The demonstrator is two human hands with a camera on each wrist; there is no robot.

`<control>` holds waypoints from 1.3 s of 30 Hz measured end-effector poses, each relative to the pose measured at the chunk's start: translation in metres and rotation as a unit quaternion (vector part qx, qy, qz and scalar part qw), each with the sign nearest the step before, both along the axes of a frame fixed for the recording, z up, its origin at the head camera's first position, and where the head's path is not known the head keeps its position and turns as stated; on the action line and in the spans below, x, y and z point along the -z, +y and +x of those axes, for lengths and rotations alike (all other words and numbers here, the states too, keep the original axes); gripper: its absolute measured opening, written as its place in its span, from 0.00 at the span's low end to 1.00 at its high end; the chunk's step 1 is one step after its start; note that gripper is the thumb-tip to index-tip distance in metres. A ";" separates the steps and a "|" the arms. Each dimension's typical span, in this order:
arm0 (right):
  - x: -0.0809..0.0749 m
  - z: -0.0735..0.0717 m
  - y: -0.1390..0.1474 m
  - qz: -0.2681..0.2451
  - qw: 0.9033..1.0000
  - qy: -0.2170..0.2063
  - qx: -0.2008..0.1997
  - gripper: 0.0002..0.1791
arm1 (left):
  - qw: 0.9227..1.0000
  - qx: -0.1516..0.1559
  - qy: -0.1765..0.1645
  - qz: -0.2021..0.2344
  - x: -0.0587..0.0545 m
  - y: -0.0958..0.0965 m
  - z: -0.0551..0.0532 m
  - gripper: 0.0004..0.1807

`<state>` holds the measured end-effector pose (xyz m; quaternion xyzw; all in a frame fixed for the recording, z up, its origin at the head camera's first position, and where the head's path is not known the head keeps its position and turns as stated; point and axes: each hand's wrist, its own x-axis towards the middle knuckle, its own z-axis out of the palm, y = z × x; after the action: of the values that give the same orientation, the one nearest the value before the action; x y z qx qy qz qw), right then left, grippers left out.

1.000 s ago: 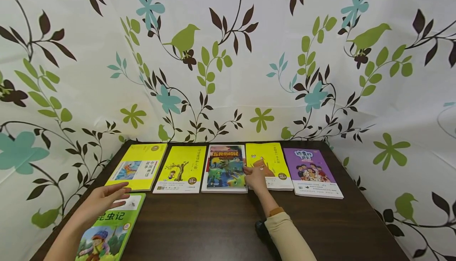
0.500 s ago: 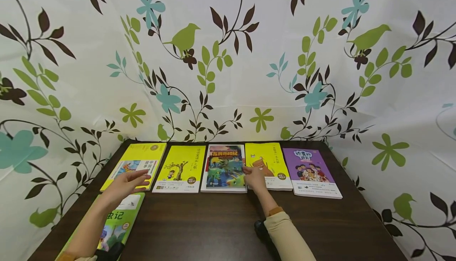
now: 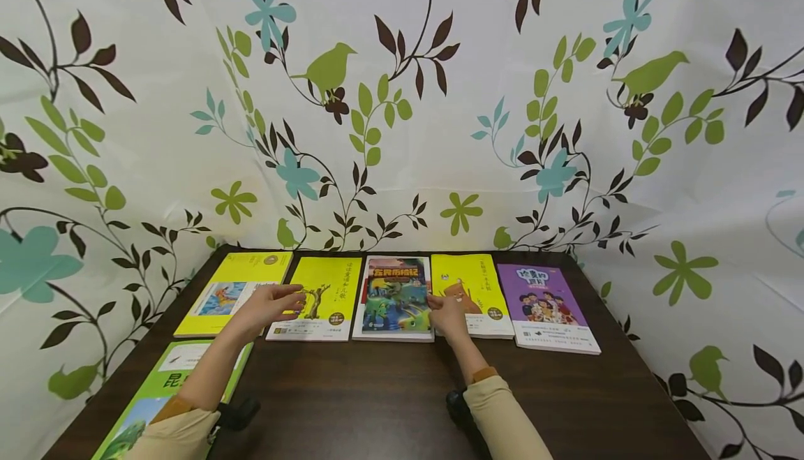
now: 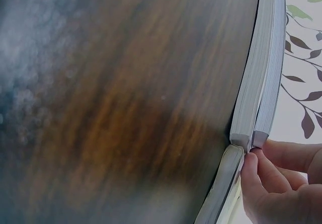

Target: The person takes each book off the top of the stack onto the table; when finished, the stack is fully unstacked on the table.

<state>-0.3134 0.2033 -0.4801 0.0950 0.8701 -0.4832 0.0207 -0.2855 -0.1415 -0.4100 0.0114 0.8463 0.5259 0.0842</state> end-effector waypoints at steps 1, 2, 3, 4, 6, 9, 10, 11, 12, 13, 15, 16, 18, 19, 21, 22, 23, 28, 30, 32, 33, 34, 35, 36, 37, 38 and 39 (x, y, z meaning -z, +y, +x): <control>0.000 0.000 0.000 -0.002 1.000 0.000 0.001 0.25 | 1.000 -0.003 -0.003 0.002 0.001 0.003 -0.002 0.28; 0.000 0.000 0.000 -0.005 1.000 -0.001 0.001 0.25 | 1.000 -0.003 -0.005 0.003 0.002 0.007 -0.005 0.28; 0.000 0.000 0.000 -0.004 1.000 0.001 0.000 0.25 | 1.000 -0.002 -0.007 0.004 0.003 0.010 -0.007 0.28; 0.000 0.001 0.000 -0.003 1.000 0.003 -0.001 0.24 | 1.000 -0.002 -0.008 0.003 0.004 0.013 -0.009 0.28; 0.000 0.001 0.000 -0.009 1.000 0.000 0.002 0.25 | 1.000 -0.001 -0.011 0.004 0.006 0.019 -0.013 0.27; 0.000 0.002 0.000 -0.006 1.000 0.001 0.001 0.25 | 1.000 0.000 -0.013 0.004 0.010 0.029 -0.017 0.26; 0.000 0.002 0.000 -0.008 1.000 -0.001 0.002 0.25 | 1.000 -0.001 -0.015 0.004 0.012 0.032 -0.019 0.25; 0.000 0.002 0.000 -0.009 1.000 -0.004 0.003 0.25 | 1.000 -0.001 -0.017 0.007 0.014 0.036 -0.021 0.25; 0.000 0.002 0.000 -0.008 1.000 -0.004 0.002 0.25 | 1.000 0.000 -0.018 0.008 0.016 0.039 -0.023 0.25; 0.001 0.001 0.000 -0.007 1.000 -0.004 0.002 0.25 | 1.000 0.000 -0.020 0.011 0.018 0.043 -0.025 0.25; 0.001 0.001 -0.001 -0.008 1.000 -0.006 0.003 0.25 | 1.000 0.001 -0.021 0.011 0.023 0.050 -0.029 0.25; 0.001 0.001 -0.001 -0.008 1.000 -0.006 0.004 0.25 | 1.000 0.002 -0.022 0.008 0.026 0.054 -0.031 0.25; 0.000 0.001 -0.002 -0.008 1.000 -0.005 0.006 0.25 | 1.000 0.004 -0.022 0.005 0.031 0.060 -0.035 0.24; 0.000 0.001 -0.002 -0.007 1.000 -0.004 0.006 0.25 | 1.000 0.005 -0.023 0.006 0.034 0.063 -0.036 0.24; 0.000 0.002 -0.002 -0.009 1.000 0.000 0.004 0.25 | 1.000 0.006 -0.023 0.005 0.039 0.069 -0.039 0.24; 0.001 0.002 -0.002 -0.010 1.000 0.002 0.003 0.25 | 1.000 0.006 -0.024 0.006 0.041 0.071 -0.040 0.23; 0.001 0.002 -0.002 -0.009 1.000 0.004 0.001 0.25 | 1.000 0.005 -0.024 0.009 0.043 0.074 -0.040 0.23; 0.004 0.003 -0.002 -0.010 1.000 0.006 -0.002 0.25 | 1.000 0.008 -0.027 -0.001 0.051 0.085 -0.044 0.23; 0.004 0.003 -0.002 -0.007 1.000 0.006 -0.003 0.25 | 0.999 0.008 -0.032 -0.006 0.054 0.088 -0.046 0.24; 0.003 0.003 -0.002 -0.006 1.000 0.006 -0.001 0.25 | 0.999 0.012 -0.029 -0.013 0.055 0.091 -0.048 0.23; 0.003 0.003 -0.002 -0.005 1.000 0.007 -0.001 0.25 | 0.999 0.012 -0.026 -0.018 0.056 0.093 -0.048 0.22; 0.003 0.003 -0.001 -0.005 1.000 0.006 0.001 0.25 | 0.999 0.012 -0.022 -0.024 0.057 0.094 -0.049 0.21; 0.002 0.003 -0.001 -0.002 1.000 0.007 0.000 0.25 | 0.999 0.012 -0.013 -0.030 0.058 0.096 -0.049 0.19; 0.002 0.002 -0.001 -0.003 1.000 0.007 0.002 0.25 | 0.999 0.012 -0.008 -0.038 0.058 0.097 -0.050 0.17; 0.001 0.002 -0.001 -0.002 1.000 0.006 0.004 0.26 | 0.999 0.009 -0.002 -0.045 0.059 0.099 -0.051 0.16; 0.001 0.002 -0.001 -0.001 1.000 0.006 0.005 0.26 | 0.999 0.003 0.000 -0.053 0.061 0.101 -0.051 0.17; 0.000 0.001 -0.001 0.002 1.000 0.005 0.006 0.26 | 0.998 -0.001 0.000 -0.062 0.062 0.103 -0.052 0.19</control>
<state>-0.3121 0.2024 -0.4806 0.0976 0.8705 -0.4822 0.0134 -0.3378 -0.0384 -0.4716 0.0050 0.8775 0.4722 0.0837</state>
